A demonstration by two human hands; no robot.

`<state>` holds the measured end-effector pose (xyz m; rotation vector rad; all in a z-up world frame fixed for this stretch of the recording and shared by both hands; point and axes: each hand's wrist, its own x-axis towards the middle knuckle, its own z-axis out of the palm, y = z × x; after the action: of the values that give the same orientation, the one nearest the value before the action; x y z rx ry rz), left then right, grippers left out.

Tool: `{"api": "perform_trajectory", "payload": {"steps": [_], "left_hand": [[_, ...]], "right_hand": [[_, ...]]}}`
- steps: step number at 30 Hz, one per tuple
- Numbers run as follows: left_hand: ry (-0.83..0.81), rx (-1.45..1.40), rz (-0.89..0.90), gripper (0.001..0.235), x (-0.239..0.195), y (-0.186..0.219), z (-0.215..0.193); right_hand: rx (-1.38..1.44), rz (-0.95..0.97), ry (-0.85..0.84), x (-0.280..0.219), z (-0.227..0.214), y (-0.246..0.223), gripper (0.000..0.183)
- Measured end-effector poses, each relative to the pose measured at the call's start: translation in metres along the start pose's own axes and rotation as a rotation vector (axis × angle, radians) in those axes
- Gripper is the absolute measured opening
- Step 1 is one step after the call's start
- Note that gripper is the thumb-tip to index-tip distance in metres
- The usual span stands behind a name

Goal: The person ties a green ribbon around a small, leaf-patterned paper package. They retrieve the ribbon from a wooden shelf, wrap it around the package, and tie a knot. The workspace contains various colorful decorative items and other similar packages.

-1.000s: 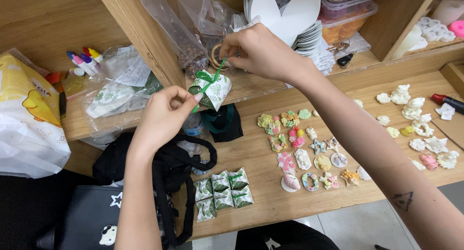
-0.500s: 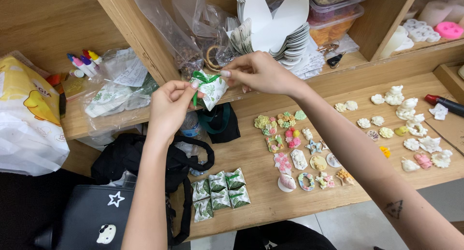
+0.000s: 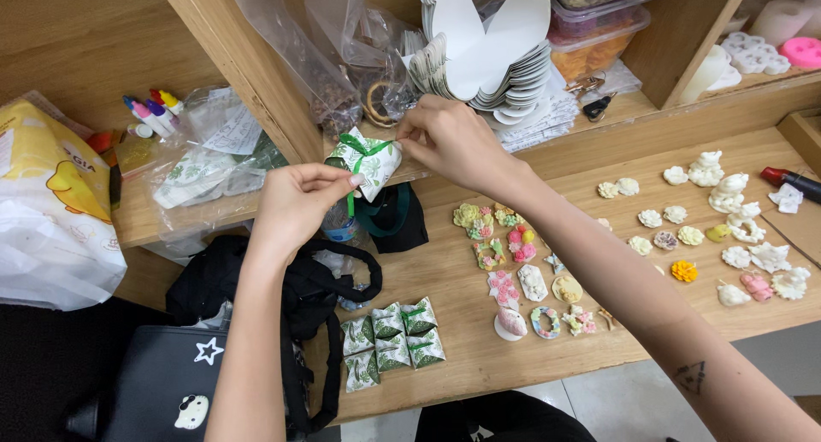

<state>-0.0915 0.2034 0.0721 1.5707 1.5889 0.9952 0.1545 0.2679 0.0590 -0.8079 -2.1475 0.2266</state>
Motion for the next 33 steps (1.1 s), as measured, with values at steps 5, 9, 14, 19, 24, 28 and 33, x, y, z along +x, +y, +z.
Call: {"api": "perform_trajectory", "payload": {"steps": [5,9,14,19,24,28,33], "left_hand": [[0.102,-0.119,0.179,0.014,-0.003,-0.006,0.009],[0.169,-0.215,0.447,0.010,0.001,-0.013,0.024],[0.124,-0.469,0.466,0.010,0.010,-0.025,0.041],[0.184,-0.558,0.445,0.012,0.019,-0.035,0.048],[0.133,-0.661,0.385,0.014,0.023,-0.039,0.048],[0.138,-0.616,0.444,0.015,0.025,-0.039,0.046],[0.188,-0.546,0.434,0.016,0.025,-0.038,0.045]], "right_hand": [[-0.010,-0.089,0.045,-0.009,0.001,-0.012,0.017],[-0.123,-0.285,0.068,-0.013,0.002,-0.021,0.019],[-0.147,-0.409,0.068,-0.010,0.004,-0.021,0.023],[-0.132,-0.380,0.063,-0.004,0.005,-0.011,0.021],[-0.116,-0.243,0.014,0.003,0.010,0.001,0.015],[-0.125,-0.173,0.034,0.012,0.013,0.007,0.017],[-0.142,-0.218,0.057,0.013,0.010,0.000,0.016]]}}
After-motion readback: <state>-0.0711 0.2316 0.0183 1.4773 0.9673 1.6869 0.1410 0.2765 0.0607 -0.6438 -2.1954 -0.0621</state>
